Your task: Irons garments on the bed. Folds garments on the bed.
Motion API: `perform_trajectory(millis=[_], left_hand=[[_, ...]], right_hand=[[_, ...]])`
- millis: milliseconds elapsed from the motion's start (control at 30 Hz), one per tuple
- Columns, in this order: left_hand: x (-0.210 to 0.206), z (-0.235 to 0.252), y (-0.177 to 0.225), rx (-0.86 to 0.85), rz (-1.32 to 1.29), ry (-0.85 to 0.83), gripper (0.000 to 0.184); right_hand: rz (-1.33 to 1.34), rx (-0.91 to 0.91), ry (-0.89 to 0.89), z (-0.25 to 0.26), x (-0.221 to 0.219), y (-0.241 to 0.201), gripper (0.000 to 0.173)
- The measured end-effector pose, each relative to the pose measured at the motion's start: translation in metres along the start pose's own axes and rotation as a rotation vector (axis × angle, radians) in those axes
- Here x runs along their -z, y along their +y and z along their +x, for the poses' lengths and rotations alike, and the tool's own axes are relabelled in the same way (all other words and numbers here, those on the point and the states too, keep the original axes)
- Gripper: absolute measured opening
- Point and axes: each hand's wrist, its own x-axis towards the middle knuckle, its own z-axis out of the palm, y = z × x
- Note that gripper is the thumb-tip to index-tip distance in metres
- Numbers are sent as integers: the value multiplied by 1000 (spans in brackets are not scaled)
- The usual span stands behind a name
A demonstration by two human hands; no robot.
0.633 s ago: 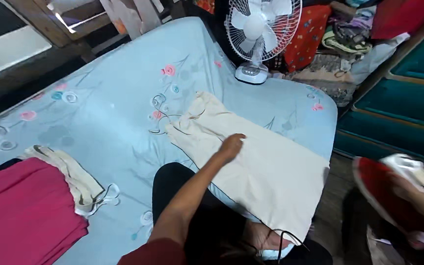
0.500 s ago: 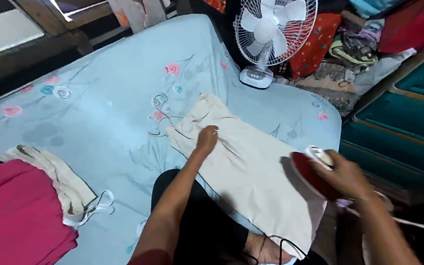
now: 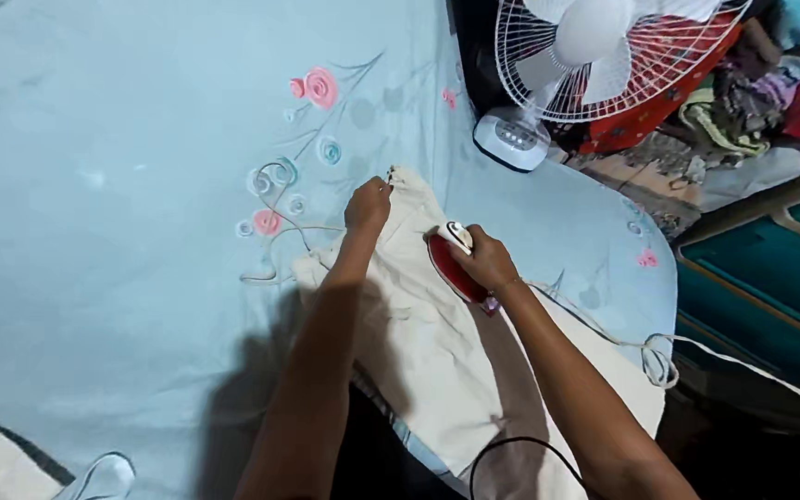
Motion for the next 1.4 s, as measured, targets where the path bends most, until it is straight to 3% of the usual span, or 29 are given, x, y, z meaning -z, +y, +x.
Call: perform_trajectory(millis=[167,267,333,433,533,667,767,967,1133,1300,1400], left_hand=[[9,-6,-7,16,-15,-59,36],[21,-28,-12,7,51,-98,54],[31,-52,-24,-14,46,-75,57],[47,-99,-46,-21,-9,22,48],[49,-126,-64,20,-4,147,44],[33,-129,-91,-7,27,213,43],[27,-129,-98,-3,-2,210,42],[24,-123,-101,-26,-9,213,30],[22,-123,-104,-57,-4,253,27],[27,-122,-103,-25,13,201,31],[30,-123,-103,-23,-7,196,30]], right_hand=[[40,8,39,51,-10,-25,50],[57,-22,-5,48,-9,-30,52],[91,12,-54,31,-12,-31,53],[64,47,-136,10,-16,-35,51],[71,29,-42,16,-21,-40,52],[114,-96,116,53,-22,-58,55],[99,-132,120,60,-22,-70,56],[43,73,-19,44,-25,-51,51],[67,157,43,71,-32,-61,49],[-20,125,-23,69,-24,-71,54],[-34,-19,57,46,-22,-58,57]])
